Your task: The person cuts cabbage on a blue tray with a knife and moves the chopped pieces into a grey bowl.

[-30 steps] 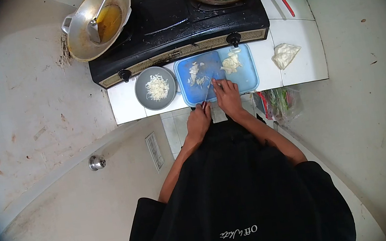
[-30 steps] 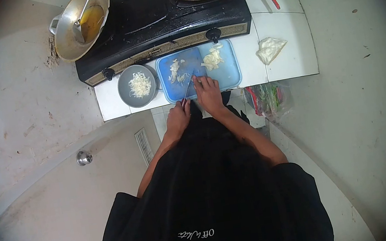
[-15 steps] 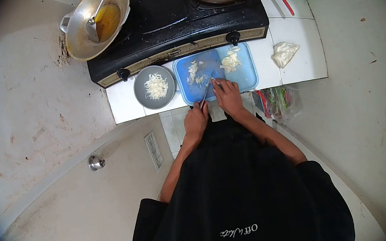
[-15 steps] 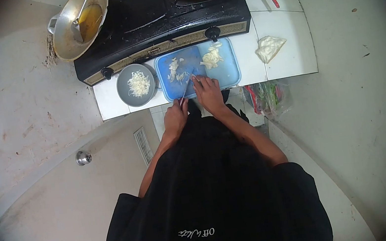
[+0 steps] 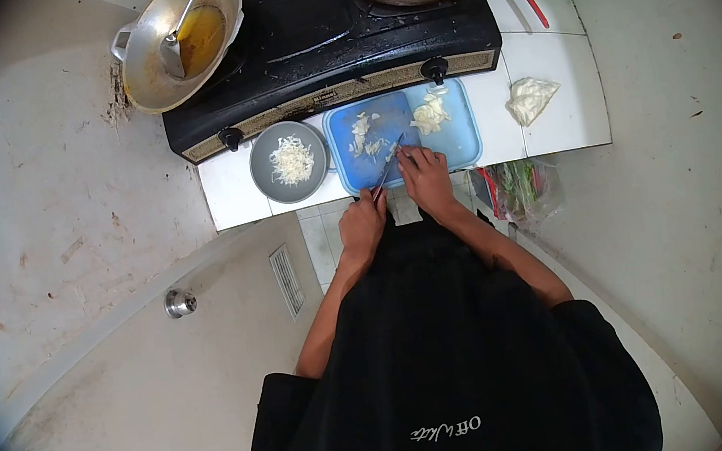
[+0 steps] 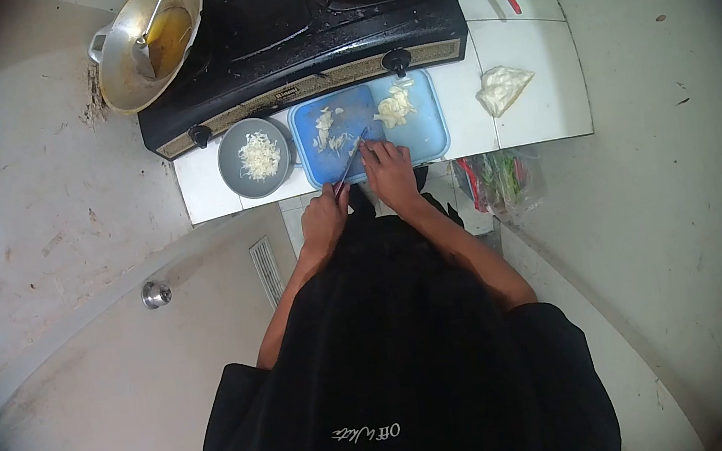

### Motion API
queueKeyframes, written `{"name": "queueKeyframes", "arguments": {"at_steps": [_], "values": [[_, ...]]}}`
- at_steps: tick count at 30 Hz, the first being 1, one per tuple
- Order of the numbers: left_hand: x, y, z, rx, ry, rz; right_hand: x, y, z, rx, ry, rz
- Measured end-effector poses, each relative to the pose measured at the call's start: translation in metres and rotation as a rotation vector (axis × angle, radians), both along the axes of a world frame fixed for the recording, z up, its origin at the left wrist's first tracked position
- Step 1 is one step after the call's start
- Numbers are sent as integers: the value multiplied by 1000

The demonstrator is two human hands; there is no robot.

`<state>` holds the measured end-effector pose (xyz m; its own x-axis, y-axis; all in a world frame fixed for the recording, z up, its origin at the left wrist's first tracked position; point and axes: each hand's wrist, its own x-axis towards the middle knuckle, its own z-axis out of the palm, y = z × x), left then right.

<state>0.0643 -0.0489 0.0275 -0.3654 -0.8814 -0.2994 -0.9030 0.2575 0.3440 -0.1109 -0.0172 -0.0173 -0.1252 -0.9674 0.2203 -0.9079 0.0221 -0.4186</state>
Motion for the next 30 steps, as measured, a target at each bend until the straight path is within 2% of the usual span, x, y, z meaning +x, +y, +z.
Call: {"name": "queueKeyframes", "arguments": {"at_steps": [7, 13, 17, 19, 25, 30], "values": [[-2, -2, -5, -13, -73, -22, 2, -1, 1, 1, -11, -6], [-15, -13, -19, 61, -74, 3, 3, -2, 1, -13, -30, -22], [-3, -2, -12, 8, -34, 16, 1, -4, 4, -11, -29, -21], [6, 2, -9, 96, -41, 144, 1, -4, 4, -22, -24, -20], [4, 1, -7, 56, 94, 72, -1, -4, 3, -17, -69, -14], [-6, -1, 0, 50, 74, 39, 0, -4, 3, -28, -50, -16]]}}
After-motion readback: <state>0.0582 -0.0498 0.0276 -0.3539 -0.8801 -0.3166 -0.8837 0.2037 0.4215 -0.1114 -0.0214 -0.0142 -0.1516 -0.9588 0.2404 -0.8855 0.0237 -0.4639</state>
